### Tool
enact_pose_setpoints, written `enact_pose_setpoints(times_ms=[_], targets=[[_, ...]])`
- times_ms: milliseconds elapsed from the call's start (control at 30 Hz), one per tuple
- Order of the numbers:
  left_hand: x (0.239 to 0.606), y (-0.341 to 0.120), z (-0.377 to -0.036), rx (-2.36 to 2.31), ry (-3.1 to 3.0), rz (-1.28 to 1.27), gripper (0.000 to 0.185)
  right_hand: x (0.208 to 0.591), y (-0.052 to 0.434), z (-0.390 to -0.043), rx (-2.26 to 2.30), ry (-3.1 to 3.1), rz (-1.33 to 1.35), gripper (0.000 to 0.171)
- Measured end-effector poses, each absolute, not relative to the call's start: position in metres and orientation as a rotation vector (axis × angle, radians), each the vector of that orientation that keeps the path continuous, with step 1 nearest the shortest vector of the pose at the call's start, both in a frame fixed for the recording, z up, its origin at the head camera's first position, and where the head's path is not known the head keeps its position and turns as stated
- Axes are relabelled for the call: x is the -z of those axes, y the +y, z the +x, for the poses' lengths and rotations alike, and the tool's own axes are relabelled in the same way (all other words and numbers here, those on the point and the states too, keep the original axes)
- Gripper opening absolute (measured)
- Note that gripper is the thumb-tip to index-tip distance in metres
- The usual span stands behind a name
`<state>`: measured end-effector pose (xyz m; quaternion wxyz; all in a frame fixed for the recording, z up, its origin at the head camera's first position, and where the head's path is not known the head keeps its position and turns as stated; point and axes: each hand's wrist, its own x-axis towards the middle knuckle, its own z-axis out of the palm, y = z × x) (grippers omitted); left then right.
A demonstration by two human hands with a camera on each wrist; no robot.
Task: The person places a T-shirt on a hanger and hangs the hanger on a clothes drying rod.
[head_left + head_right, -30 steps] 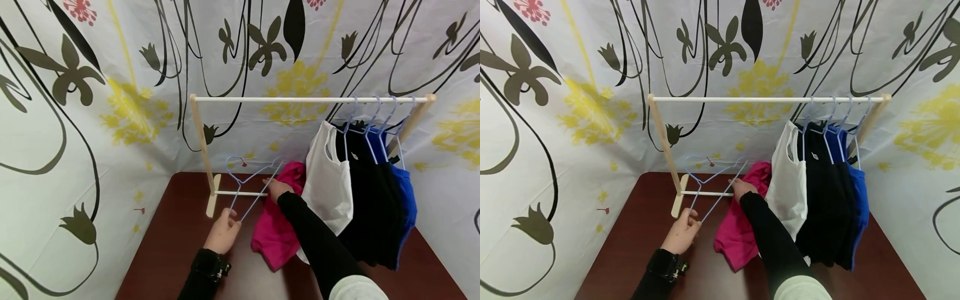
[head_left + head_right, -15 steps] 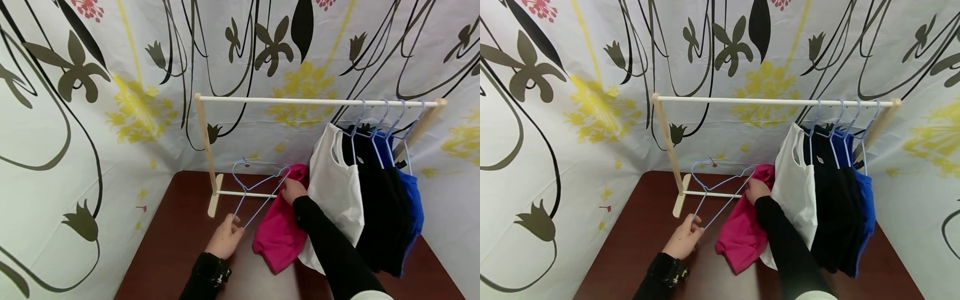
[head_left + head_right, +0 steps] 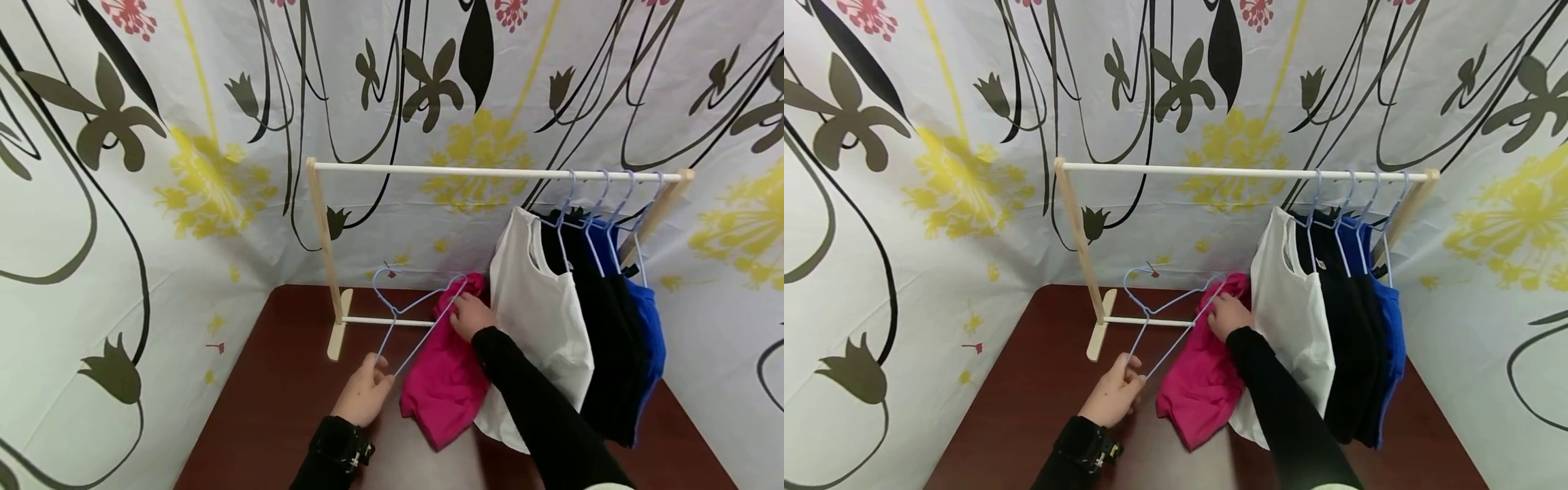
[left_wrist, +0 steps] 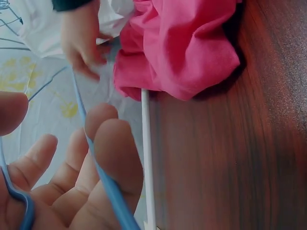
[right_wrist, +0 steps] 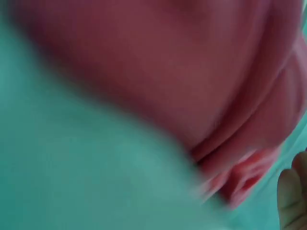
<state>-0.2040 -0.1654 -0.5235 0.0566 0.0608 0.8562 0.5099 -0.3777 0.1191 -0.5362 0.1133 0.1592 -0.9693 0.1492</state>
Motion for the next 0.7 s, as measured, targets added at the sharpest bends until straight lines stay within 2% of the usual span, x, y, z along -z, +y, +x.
enact_pose_setpoints(times_ms=[167,233,367,533,700], targets=[[0.522,-0.171,-0.204,-1.557,2.609,0.17,0.03,0.551,0.076,-0.39,-0.299,-2.851,0.418,0.05],[0.521,-0.172,-0.204,-1.562,2.606,0.169,0.029,0.556,0.07,-0.391,-0.271,-2.873,0.363,0.051],[0.521,-0.169,-0.204,-1.562,2.592,0.161,0.031,0.563,0.077,-0.389,-0.326,-2.967,0.274,0.048],[0.518,-0.169,-0.206,-1.551,2.599,0.152,0.031,0.563,0.094,-0.393,-0.567,-3.005,0.213,0.067],[0.518,-0.17,-0.206,-1.551,2.596,0.138,0.029,0.562,0.111,-0.402,-0.808,-2.951,0.27,0.081]])
